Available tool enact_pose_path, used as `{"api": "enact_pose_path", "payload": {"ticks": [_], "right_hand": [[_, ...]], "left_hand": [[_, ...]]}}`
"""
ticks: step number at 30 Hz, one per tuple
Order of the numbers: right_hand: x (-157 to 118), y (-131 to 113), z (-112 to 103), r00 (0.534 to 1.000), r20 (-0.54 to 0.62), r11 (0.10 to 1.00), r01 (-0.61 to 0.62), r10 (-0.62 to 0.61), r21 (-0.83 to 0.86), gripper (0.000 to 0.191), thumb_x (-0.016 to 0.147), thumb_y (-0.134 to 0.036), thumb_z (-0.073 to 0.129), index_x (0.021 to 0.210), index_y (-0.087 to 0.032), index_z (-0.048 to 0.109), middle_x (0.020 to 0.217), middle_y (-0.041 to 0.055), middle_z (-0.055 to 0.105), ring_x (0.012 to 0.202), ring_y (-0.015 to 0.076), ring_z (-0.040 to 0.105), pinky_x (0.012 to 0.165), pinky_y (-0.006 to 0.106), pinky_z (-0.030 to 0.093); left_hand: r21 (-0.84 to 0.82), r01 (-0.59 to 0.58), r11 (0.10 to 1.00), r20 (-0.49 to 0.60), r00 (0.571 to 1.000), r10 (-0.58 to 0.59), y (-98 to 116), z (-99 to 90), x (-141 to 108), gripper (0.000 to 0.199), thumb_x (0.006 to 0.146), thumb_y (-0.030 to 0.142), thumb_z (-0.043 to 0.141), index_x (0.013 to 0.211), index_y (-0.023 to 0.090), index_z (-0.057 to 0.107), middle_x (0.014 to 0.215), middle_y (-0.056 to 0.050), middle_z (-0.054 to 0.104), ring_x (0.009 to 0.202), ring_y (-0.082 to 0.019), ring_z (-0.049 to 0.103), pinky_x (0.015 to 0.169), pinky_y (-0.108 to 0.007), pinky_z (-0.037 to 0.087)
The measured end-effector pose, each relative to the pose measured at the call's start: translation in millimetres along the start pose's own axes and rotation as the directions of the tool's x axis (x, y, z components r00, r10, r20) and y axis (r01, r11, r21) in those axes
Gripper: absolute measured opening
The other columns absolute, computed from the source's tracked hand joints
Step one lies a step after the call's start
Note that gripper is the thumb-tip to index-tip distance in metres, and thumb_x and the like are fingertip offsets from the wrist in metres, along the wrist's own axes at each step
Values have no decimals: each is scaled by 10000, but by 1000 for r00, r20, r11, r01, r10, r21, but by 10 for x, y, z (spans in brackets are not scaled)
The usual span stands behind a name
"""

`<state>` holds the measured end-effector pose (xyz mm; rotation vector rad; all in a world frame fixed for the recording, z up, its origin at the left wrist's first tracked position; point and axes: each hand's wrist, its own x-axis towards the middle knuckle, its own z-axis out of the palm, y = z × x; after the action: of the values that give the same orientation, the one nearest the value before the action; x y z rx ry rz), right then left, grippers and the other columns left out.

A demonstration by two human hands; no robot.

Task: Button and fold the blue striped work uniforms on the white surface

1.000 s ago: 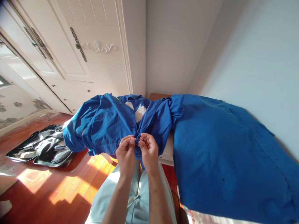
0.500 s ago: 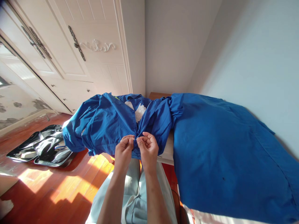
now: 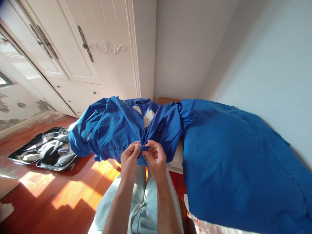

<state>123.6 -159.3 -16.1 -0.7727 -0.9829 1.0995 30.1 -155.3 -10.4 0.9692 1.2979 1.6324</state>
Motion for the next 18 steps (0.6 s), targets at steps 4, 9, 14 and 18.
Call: {"api": "enact_pose_path", "payload": {"ticks": [4,9,14,18], "right_hand": [[-8,22,-10,1000,-14,1000,25,-25,-15,363,738,-281,785,1063,-224,634,943,49,673,891,176,651,831,330,545],[-34,-40,6,1000,-9,1000,-17,17,5,382,764,-335,759,1108,-227,633,1031,70,673,961,192,631,894,367,514],[-37,-66,33,992,-117,998,-44,39,-35,365,759,-370,757,1066,-203,651,947,46,646,895,169,611,831,320,519],[-44,-91,27,994,-92,992,-75,66,-98,343,756,-322,764,1056,-205,648,940,33,653,853,157,623,802,308,534]], "left_hand": [[-7,5,1000,-6,1000,-5,15,-2,-3,306,787,455,658,741,162,735,1005,-89,699,992,-226,621,935,-332,436],[-32,3,999,32,999,-2,85,-14,-15,282,797,440,664,768,173,748,1015,-86,697,1018,-228,620,945,-342,441],[17,-33,999,100,994,31,148,-40,-12,235,783,385,677,698,177,749,951,-86,696,1055,-235,609,924,-317,447],[72,-28,997,110,994,20,132,-95,-4,223,778,378,681,730,169,745,887,-73,702,948,-211,632,837,-292,470]]}}
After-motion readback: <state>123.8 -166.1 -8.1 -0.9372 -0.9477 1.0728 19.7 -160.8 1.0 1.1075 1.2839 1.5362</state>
